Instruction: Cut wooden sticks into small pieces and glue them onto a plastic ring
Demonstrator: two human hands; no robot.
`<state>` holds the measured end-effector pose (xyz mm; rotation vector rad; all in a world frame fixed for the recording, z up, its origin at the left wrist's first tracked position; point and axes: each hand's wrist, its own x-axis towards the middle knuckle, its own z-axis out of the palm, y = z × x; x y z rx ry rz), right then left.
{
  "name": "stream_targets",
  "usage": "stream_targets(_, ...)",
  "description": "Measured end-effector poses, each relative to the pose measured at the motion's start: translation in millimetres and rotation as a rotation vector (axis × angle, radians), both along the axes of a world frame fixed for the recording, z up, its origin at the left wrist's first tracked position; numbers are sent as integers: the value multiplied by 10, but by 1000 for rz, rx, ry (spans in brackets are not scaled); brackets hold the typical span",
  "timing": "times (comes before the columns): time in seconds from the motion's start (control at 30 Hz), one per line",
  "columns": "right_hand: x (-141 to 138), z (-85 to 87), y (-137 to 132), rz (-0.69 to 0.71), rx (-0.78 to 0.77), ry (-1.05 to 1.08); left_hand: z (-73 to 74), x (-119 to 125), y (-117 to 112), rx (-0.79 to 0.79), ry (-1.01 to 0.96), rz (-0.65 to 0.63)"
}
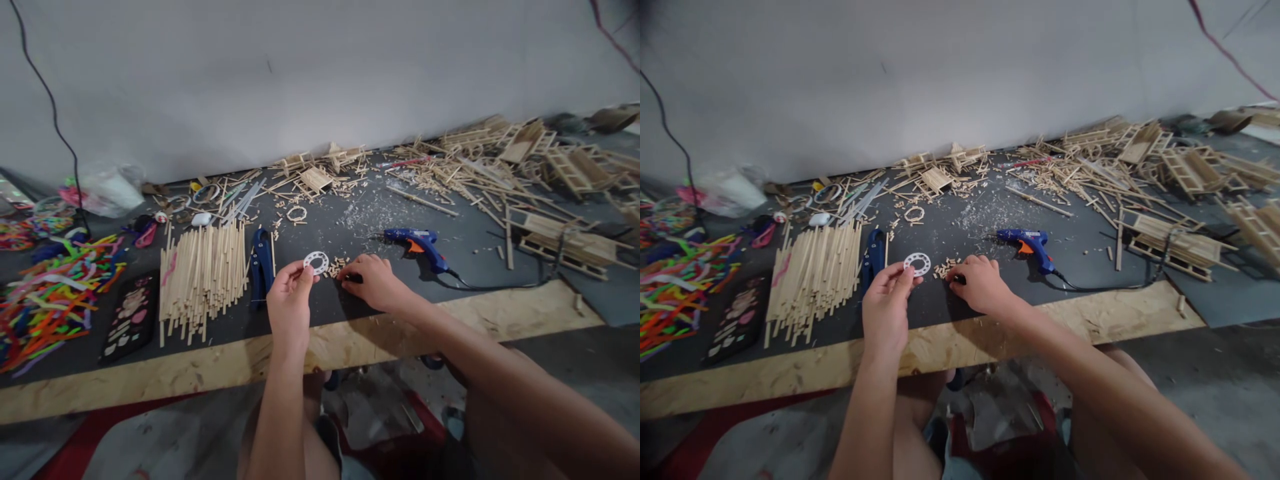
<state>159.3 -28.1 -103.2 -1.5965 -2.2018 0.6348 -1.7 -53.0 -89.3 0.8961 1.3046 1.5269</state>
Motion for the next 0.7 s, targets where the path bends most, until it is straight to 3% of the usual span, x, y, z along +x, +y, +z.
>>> stream_targets(0.2, -25, -36, 8, 8, 25, 56, 1, -3, -1, -7, 6, 4)
stream_targets(0.33, 37, 45, 29, 88, 74, 335, 4, -6, 2, -13, 8, 10)
stream_targets(0.6, 275, 142, -36, -149, -384, 1101, 51, 79, -33, -14, -83, -90)
stream_targets(0.7, 340, 166, -80, -187, -497, 1265, 85, 140, -36, -16, -113, -127)
